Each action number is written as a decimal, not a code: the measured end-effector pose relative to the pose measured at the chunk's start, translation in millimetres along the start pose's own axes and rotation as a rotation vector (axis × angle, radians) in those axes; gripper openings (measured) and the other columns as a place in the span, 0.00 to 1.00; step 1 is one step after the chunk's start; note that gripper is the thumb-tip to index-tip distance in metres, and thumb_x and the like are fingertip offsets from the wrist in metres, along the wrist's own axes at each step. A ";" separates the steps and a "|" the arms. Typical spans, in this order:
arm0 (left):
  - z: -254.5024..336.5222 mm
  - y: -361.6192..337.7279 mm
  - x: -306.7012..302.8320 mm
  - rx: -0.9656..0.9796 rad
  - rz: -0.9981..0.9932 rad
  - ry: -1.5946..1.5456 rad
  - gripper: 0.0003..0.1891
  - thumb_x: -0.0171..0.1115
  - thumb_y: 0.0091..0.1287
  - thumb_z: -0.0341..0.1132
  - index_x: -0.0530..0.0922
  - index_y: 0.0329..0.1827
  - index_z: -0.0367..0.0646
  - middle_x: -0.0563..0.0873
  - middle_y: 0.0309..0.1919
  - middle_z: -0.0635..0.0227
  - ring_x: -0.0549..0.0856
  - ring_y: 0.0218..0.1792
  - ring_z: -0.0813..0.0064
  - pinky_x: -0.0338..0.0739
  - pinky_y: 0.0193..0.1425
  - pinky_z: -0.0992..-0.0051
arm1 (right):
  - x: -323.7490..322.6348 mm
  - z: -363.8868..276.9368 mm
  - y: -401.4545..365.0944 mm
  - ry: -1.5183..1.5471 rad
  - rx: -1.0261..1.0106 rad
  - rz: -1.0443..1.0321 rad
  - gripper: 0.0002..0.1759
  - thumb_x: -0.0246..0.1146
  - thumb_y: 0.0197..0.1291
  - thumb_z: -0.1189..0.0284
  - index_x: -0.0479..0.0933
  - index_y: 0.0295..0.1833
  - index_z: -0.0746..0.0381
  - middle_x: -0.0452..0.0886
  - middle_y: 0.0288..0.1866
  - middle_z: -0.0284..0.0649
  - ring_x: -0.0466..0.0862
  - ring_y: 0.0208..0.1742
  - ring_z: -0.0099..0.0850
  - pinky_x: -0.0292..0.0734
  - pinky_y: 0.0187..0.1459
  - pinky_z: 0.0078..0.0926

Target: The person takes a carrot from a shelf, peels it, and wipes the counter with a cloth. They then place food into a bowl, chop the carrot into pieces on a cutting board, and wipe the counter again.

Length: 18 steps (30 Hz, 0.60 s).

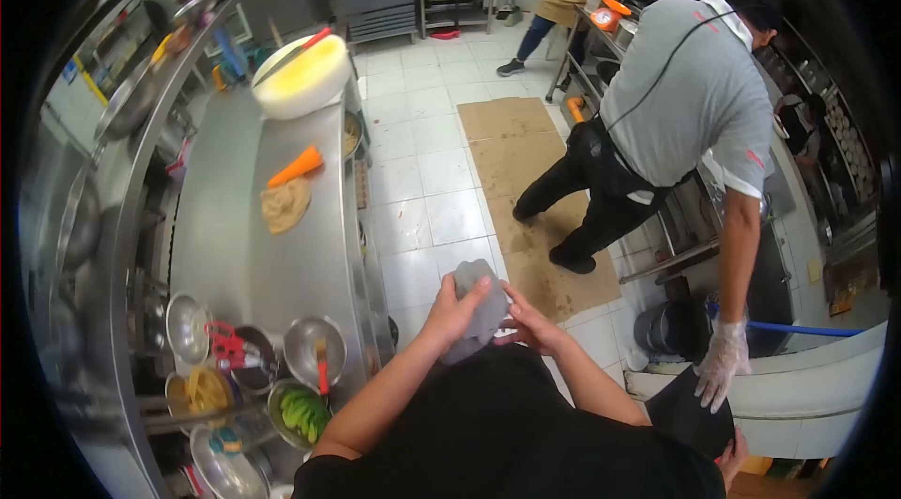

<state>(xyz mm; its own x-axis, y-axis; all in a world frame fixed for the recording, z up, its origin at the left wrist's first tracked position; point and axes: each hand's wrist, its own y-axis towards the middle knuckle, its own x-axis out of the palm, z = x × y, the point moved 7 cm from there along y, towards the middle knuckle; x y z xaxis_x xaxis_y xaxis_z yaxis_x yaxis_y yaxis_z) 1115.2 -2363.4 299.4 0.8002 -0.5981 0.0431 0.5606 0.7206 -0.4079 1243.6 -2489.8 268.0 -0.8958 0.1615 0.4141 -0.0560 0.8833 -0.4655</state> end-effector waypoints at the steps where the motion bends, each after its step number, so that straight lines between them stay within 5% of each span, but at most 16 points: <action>1: 1.5 20.8 6.8 -0.057 -0.046 -0.109 0.49 0.69 0.68 0.64 0.62 0.77 0.33 0.84 0.59 0.49 0.86 0.56 0.59 0.80 0.63 0.63 | -1.4 -3.5 16.1 0.119 -0.018 -0.075 0.56 0.64 0.68 0.38 0.41 0.89 0.46 0.57 0.85 0.49 0.70 0.78 0.44 0.78 0.66 0.46; 2: 9.3 39.4 11.9 -0.103 -0.117 -0.142 0.51 0.68 0.69 0.63 0.56 0.82 0.35 0.84 0.58 0.47 0.86 0.55 0.58 0.80 0.62 0.63 | -11.9 -1.7 40.3 0.292 -0.061 -0.093 0.49 0.66 0.69 0.45 0.53 0.86 0.52 0.66 0.81 0.49 0.76 0.74 0.43 0.77 0.68 0.45; 6: 53.2 112.8 -4.2 -0.163 -0.116 0.301 0.49 0.69 0.69 0.61 0.58 0.83 0.39 0.85 0.59 0.47 0.86 0.57 0.57 0.80 0.63 0.63 | -52.5 -29.1 130.0 0.416 0.136 -0.017 0.30 0.64 0.71 0.57 0.74 0.70 0.64 0.85 0.61 0.47 0.87 0.59 0.43 0.82 0.66 0.46; 8: 66.4 157.2 -29.2 -0.028 0.021 0.612 0.48 0.70 0.68 0.60 0.61 0.83 0.40 0.86 0.59 0.47 0.87 0.58 0.56 0.80 0.63 0.63 | -77.0 -44.6 180.2 0.422 0.219 0.005 0.28 0.65 0.70 0.58 0.75 0.68 0.64 0.85 0.59 0.46 0.88 0.56 0.41 0.83 0.63 0.44; 14: 13.8 225.4 -134.7 -0.154 0.292 0.412 0.38 0.73 0.66 0.50 0.75 0.73 0.35 0.90 0.53 0.52 0.89 0.52 0.60 0.81 0.60 0.65 | -131.7 -84.3 305.9 0.273 0.372 0.122 0.30 0.68 0.66 0.59 0.74 0.68 0.64 0.85 0.57 0.47 0.88 0.54 0.42 0.83 0.60 0.48; 18: -37.4 221.8 -172.1 -0.392 0.367 0.240 0.35 0.74 0.67 0.46 0.74 0.73 0.36 0.89 0.46 0.62 0.86 0.35 0.74 0.81 0.34 0.71 | -197.6 -65.0 388.8 0.292 0.523 0.158 0.33 0.72 0.60 0.56 0.75 0.67 0.61 0.85 0.59 0.47 0.86 0.58 0.46 0.80 0.63 0.56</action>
<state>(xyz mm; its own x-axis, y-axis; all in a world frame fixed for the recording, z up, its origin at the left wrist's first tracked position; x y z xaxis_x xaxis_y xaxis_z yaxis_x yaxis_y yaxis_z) 1093.9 -2113.7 167.4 0.8308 -0.4297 -0.3538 0.0987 0.7393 -0.6661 1427.5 -2149.8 56.0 -0.7572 0.4518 0.4718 -0.2078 0.5181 -0.8297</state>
